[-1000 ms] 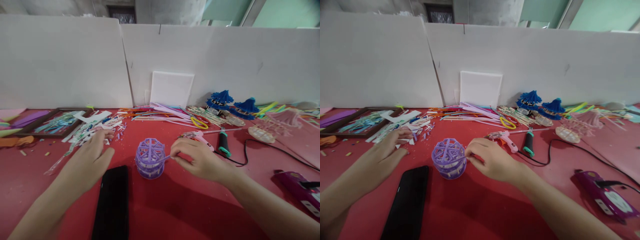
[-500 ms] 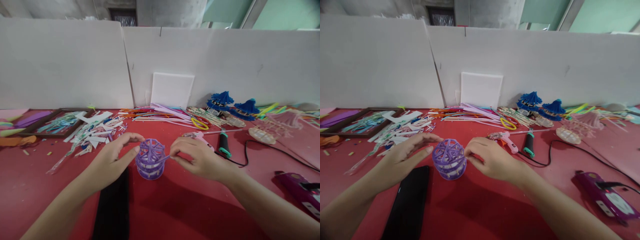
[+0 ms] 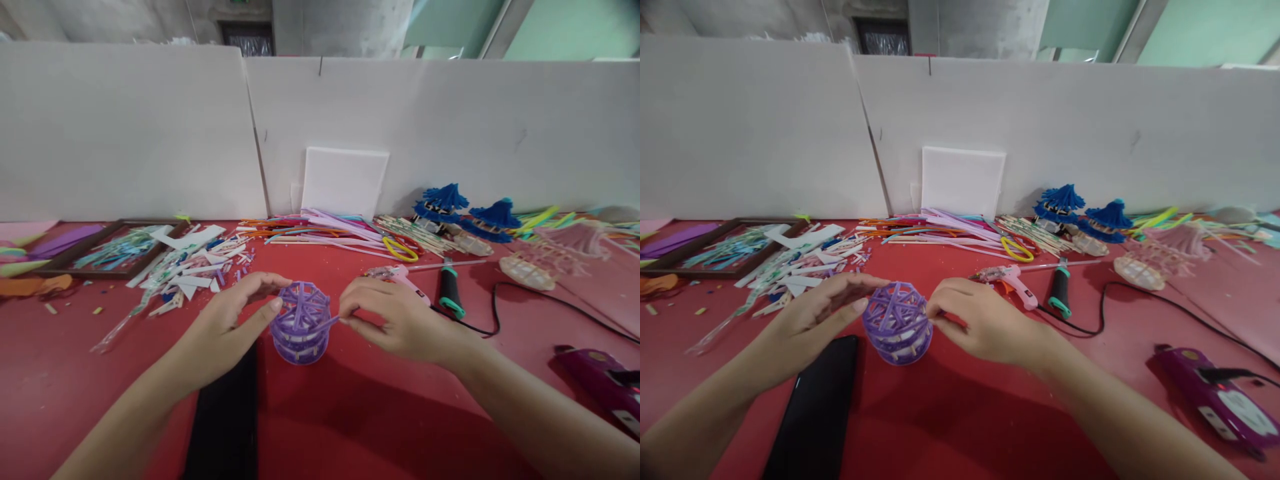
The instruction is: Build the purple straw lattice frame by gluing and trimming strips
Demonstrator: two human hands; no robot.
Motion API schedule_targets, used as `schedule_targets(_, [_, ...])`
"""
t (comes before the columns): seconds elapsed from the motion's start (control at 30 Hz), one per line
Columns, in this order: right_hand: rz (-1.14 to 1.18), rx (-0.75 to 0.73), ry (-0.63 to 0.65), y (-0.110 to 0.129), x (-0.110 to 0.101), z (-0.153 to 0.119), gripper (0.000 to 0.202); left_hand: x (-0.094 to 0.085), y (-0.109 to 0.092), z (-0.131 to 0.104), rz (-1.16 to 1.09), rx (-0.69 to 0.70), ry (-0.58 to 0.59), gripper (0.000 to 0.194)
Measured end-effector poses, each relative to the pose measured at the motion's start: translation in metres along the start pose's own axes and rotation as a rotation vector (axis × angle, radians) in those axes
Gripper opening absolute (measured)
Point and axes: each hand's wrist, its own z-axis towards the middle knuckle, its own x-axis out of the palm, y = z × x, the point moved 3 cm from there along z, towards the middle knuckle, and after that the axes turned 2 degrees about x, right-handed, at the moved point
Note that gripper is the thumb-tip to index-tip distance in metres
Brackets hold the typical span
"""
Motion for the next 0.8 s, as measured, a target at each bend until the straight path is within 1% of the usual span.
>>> schedule_targets(0.23, [0.011,-0.036,-0.029,0.0014,-0.0021,-0.0006,0.015,0.0001,0.0003,0.0007,0.002,0.003,0.01,0.038])
schedule_targets(0.43, [0.015,-0.037,-0.031,0.0022,-0.0026,-0.0013,0.017,0.0001,0.0009,0.002,0.015,0.006,0.011,0.039])
schedule_targets(0.63, [0.012,-0.051,-0.029,0.0015,-0.0027,-0.0015,0.016,-0.0015,0.0008,0.0008,0.057,0.027,-0.062,0.036])
schedule_targets(0.8, [0.015,-0.053,-0.027,0.0021,-0.0023,-0.0011,0.016,0.0015,-0.0033,0.001,0.035,0.002,-0.014,0.038])
